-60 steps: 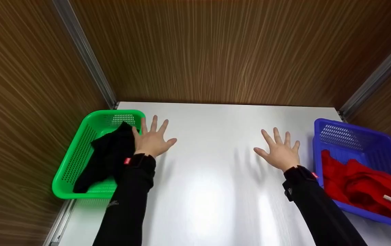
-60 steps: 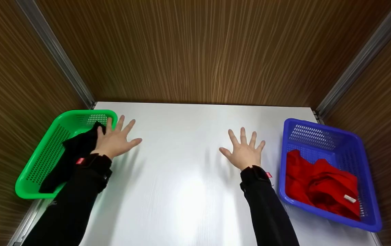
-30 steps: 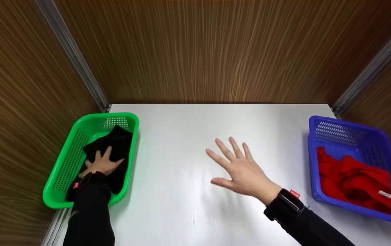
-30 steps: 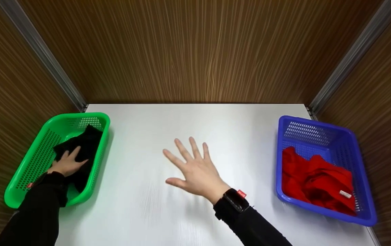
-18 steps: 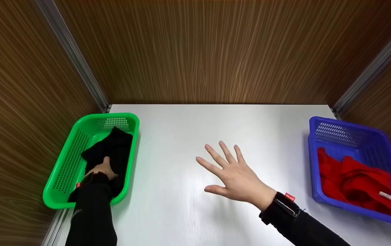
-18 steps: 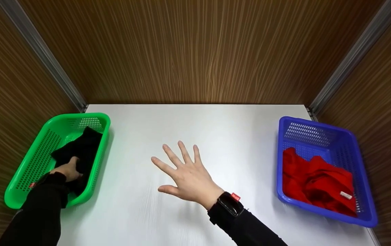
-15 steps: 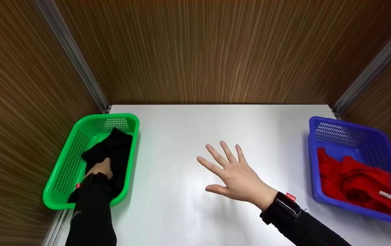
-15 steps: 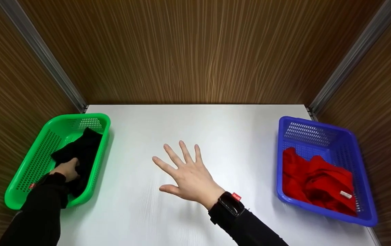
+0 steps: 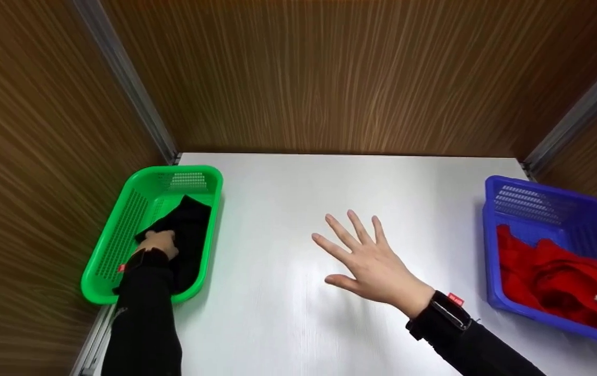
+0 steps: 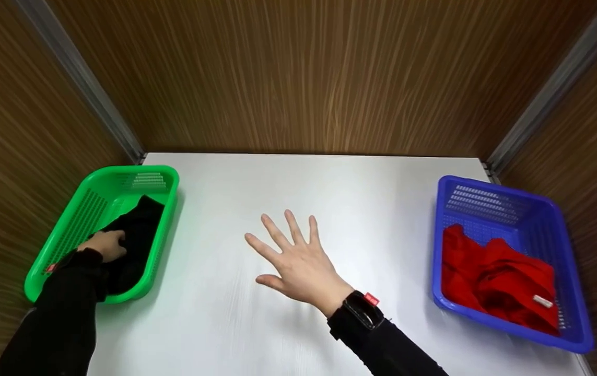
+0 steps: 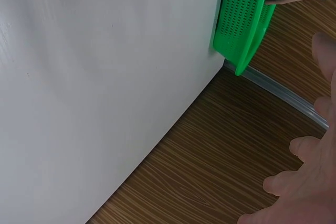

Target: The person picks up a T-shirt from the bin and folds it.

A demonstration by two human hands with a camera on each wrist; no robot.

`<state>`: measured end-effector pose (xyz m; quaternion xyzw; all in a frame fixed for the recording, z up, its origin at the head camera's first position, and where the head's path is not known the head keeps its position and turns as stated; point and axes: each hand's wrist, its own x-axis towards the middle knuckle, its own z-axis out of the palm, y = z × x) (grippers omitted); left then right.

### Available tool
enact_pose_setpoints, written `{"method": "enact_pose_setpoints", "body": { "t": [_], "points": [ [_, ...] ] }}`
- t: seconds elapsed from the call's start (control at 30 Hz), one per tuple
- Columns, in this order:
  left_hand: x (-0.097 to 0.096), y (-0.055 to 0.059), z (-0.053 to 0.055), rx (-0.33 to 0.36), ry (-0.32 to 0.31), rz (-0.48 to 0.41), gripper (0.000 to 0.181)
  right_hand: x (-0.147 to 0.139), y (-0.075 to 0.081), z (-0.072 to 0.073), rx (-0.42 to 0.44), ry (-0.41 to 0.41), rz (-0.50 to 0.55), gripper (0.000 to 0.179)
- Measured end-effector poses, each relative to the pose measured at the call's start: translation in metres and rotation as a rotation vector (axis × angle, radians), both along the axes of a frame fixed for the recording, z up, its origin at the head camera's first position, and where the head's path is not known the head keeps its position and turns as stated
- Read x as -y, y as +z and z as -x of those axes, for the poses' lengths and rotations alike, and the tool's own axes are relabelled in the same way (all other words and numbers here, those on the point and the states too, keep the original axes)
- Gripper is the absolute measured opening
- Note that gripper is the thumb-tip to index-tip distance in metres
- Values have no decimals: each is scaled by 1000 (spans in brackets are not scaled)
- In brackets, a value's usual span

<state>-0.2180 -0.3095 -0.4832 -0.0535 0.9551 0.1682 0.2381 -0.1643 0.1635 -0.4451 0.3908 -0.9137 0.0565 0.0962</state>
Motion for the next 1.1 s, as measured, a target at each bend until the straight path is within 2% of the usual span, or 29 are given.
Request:
{"method": "enact_pose_setpoints", "body": {
  "t": [0.1, 0.2, 0.33, 0.6, 0.97, 1.1],
  "points": [
    [-10, 0, 11, -19, -4, -17, 52, -9, 2, 0, -29, -12, 13, 79],
    [-19, 0, 24, -37, -24, -27, 42, -17, 5, -1, -34, -40, 15, 80],
    [-26, 1, 33, -36, -24, -18, 37, -23, 8, -4, -11, -65, 2, 79],
    [-37, 9, 37, -8, -12, -58, 52, -30, 8, -8, -1, -82, 2, 78],
    [-35, 7, 47, 19, -23, -104, 50, -32, 5, -15, 18, -96, -7, 78],
    [-36, 12, 48, 10, -4, -138, 55, -32, 5, -15, 14, -100, -14, 78]
  ]
}}
